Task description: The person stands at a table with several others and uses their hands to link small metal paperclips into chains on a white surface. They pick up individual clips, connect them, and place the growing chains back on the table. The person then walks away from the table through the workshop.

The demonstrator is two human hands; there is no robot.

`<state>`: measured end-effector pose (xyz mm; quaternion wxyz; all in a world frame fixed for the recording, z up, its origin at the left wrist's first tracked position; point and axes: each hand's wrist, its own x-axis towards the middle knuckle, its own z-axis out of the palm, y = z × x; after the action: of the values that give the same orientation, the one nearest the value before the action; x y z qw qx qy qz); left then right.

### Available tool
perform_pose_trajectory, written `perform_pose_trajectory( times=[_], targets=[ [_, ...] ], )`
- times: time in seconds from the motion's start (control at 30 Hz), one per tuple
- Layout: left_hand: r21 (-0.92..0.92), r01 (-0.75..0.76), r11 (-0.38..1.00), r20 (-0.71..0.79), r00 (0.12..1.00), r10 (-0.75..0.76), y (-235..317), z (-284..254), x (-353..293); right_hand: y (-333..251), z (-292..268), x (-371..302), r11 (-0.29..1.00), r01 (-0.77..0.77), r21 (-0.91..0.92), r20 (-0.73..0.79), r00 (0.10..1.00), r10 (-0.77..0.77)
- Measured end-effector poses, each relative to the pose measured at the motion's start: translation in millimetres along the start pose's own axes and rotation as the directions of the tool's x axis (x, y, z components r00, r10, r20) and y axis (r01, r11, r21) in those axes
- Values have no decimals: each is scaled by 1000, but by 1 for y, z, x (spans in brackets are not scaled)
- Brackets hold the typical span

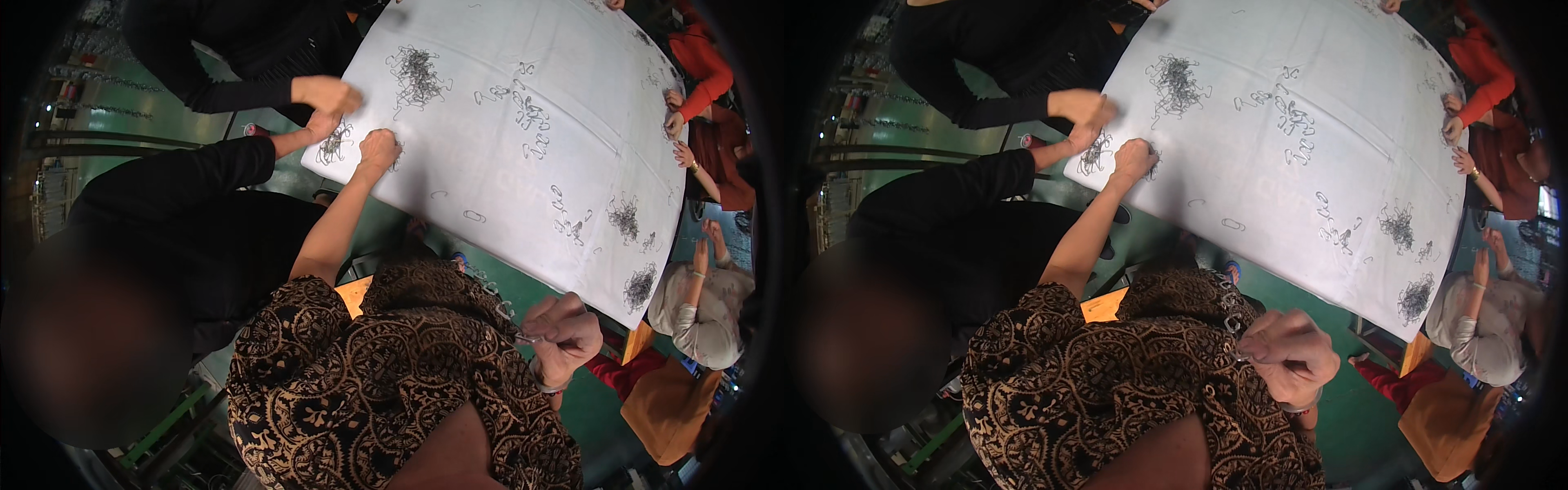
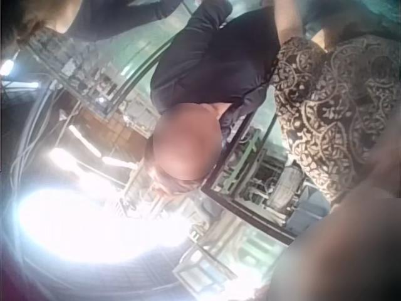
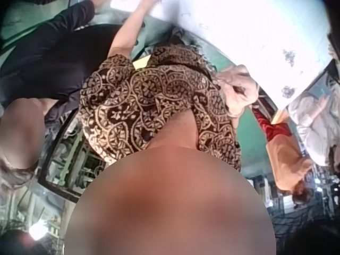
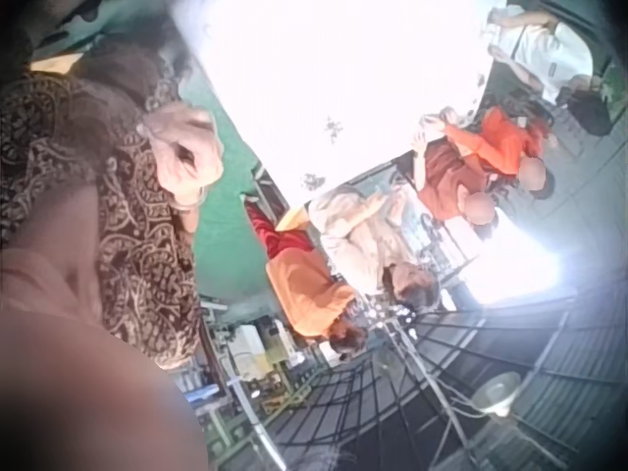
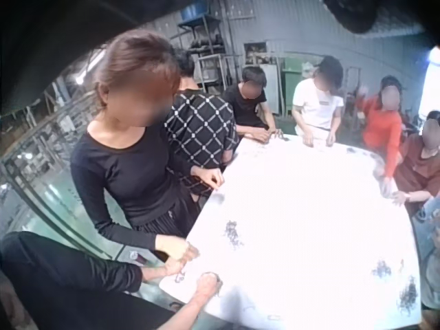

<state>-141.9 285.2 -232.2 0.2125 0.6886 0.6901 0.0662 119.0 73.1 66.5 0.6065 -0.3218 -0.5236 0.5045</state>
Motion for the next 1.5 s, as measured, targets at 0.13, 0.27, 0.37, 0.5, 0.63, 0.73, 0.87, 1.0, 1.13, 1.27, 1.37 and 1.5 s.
perform_pose_trajectory(
  times=[0.13,0.27,0.37,0.5,0.63,0.73,0.87,1.0,1.13,1.27,1.37,1.5],
  targets=[
    [-185,162,969,50,987,-155,-11,-2,-4,1,-2,-3,1000,28,-2,48,998,-28],
    [-582,161,797,123,986,-109,-18,-25,-25,2,-5,-7,999,22,23,65,998,-23],
    [-781,267,564,275,959,-72,-5,-43,-44,6,-8,-10,999,-1,40,96,995,-3],
    [-929,175,325,206,977,63,30,-63,-81,14,-11,-12,999,-35,38,153,988,29],
    [-978,101,184,119,989,88,74,-83,-123,23,-16,-18,991,-95,98,207,976,73],
    [-975,61,214,94,985,147,107,-105,-157,34,-25,-27,991,-95,98,238,969,69],
    [-998,-59,22,-53,972,229,149,-133,-212,50,-39,-37,981,-196,15,117,974,193],
    [-969,-235,78,-192,913,360,174,-152,-254,61,-37,-35,956,-284,77,6,959,285],
    [-780,-463,421,-358,882,307,188,-148,-265,61,-29,-35,946,-298,125,-43,951,305],
    [-608,-470,639,-444,869,218,201,-133,-268,59,-28,-40,979,-201,-25,-16,979,201],
    [-738,-357,572,-391,918,69,212,-126,-275,64,-29,-40,990,-108,-85,66,991,114],
    [-787,-352,508,-395,918,24,217,-128,-286,67,-33,-45,994,-4,-109,137,990,19]
  ],
)
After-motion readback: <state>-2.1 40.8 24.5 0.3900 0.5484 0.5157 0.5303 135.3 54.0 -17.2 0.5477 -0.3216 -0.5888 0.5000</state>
